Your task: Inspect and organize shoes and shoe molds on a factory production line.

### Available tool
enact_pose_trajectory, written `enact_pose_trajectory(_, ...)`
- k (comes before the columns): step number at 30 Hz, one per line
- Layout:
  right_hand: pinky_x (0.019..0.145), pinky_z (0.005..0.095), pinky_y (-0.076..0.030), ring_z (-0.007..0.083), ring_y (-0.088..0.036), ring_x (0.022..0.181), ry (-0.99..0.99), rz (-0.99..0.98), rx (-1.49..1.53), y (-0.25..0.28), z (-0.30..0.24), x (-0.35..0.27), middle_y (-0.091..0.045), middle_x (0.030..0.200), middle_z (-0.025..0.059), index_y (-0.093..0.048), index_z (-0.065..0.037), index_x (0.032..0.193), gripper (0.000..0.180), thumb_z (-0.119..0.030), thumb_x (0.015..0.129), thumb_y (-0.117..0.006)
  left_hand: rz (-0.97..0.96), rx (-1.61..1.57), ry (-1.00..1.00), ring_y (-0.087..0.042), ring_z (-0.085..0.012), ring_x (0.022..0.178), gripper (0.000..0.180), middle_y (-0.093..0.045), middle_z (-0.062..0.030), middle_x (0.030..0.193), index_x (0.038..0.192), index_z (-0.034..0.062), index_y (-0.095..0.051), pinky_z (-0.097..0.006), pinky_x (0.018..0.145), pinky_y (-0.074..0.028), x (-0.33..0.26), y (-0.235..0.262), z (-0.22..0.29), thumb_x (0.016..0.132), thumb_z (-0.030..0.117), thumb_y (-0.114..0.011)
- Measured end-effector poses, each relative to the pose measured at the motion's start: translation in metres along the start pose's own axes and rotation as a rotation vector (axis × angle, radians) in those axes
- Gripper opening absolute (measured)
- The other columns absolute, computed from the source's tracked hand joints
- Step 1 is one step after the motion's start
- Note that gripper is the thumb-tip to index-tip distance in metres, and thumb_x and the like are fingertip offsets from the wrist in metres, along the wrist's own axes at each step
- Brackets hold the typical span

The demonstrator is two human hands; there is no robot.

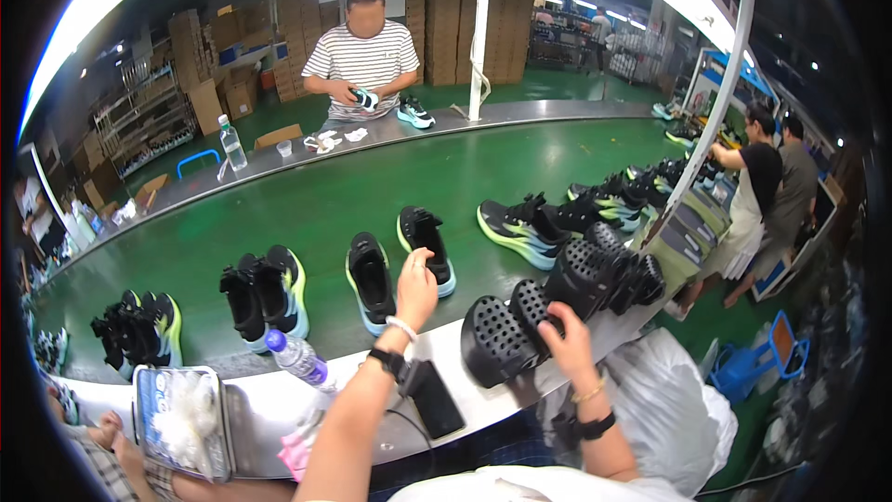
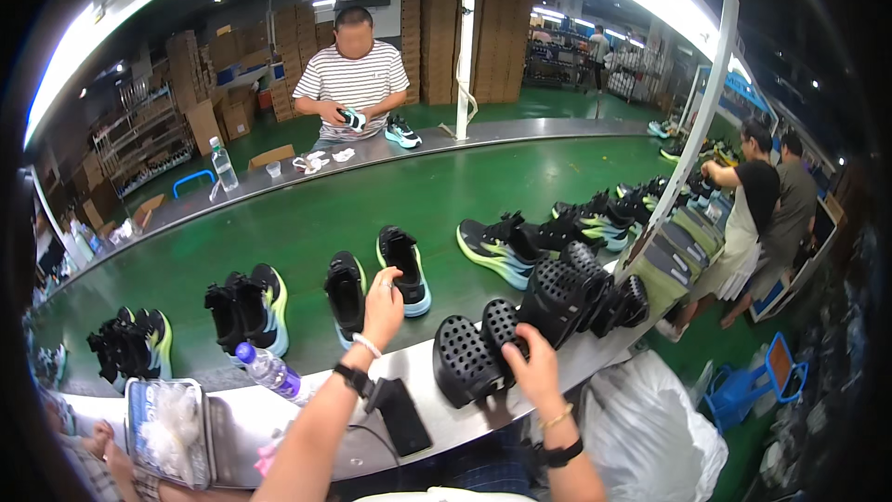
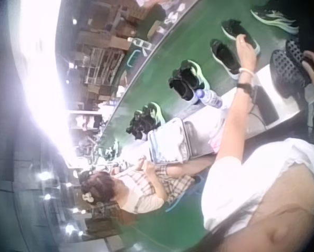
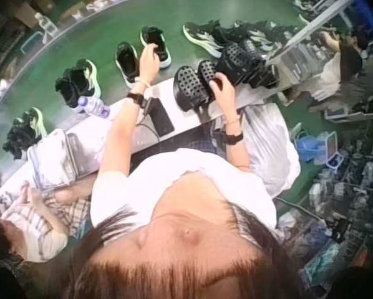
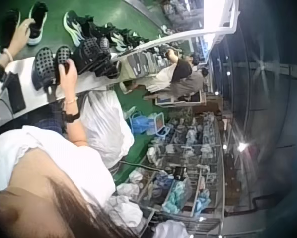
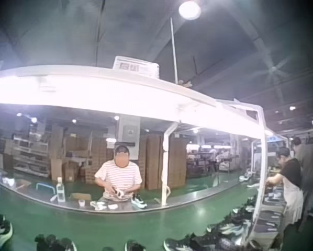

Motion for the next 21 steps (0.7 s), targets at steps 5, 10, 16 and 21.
enact_pose_trajectory(5,0.098,0.0408,-0.044,0.0383,-0.057,0.113,0.161,0.160,-0.009,-0.017,0.037,-0.034,-0.058,0.123,0.0210,-0.058,0.002,0.115,0.039,-0.015,0.083,-0.070,-0.198,0.303,0.143,-0.066,-0.0397,0.090,0.022,-0.067,-0.0251,0.095,0.097,-0.0024,-0.066,-0.046,0.083,-0.053,0.061,-0.045,-0.056,0.082,0.005,-0.051)
enact_pose_trajectory(10,0.097,0.0422,-0.045,0.0386,-0.057,0.113,0.181,0.258,0.030,-0.022,0.046,-0.034,-0.061,0.120,0.0200,-0.056,0.000,0.116,0.043,-0.015,0.081,-0.075,-0.618,0.596,0.194,-0.068,-0.0366,0.091,0.020,-0.068,-0.0257,0.096,0.090,-0.0025,-0.072,-0.042,0.080,-0.056,0.094,-0.094,-0.106,0.080,0.006,-0.057)
enact_pose_trajectory(16,0.097,0.0419,-0.045,0.0368,-0.057,0.114,0.179,0.266,0.050,-0.026,0.052,-0.031,-0.061,0.119,0.0183,-0.055,-0.001,0.114,0.044,-0.014,0.078,-0.077,-0.863,0.925,0.251,-0.058,-0.0273,0.120,0.041,-0.054,-0.0173,0.137,0.125,0.0006,-0.061,-0.038,0.097,-0.049,0.085,-0.117,-0.154,0.092,0.020,-0.047)
enact_pose_trajectory(21,0.096,0.0418,-0.045,0.0361,-0.057,0.113,0.215,0.234,0.063,-0.026,0.053,-0.027,-0.061,0.119,0.0179,-0.054,-0.001,0.116,0.044,-0.013,0.079,-0.076,-0.926,0.918,0.280,-0.060,-0.0264,0.118,0.037,-0.062,-0.0160,0.126,0.118,0.0046,-0.067,-0.038,0.092,-0.050,0.067,-0.102,-0.144,0.092,0.019,-0.045)
Point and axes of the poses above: each hand's wrist, its own x-axis towards the middle knuckle, its own y-axis out of the back of the hand, z = x × y, the point moved 1 cm from there along x, towards the middle knuckle
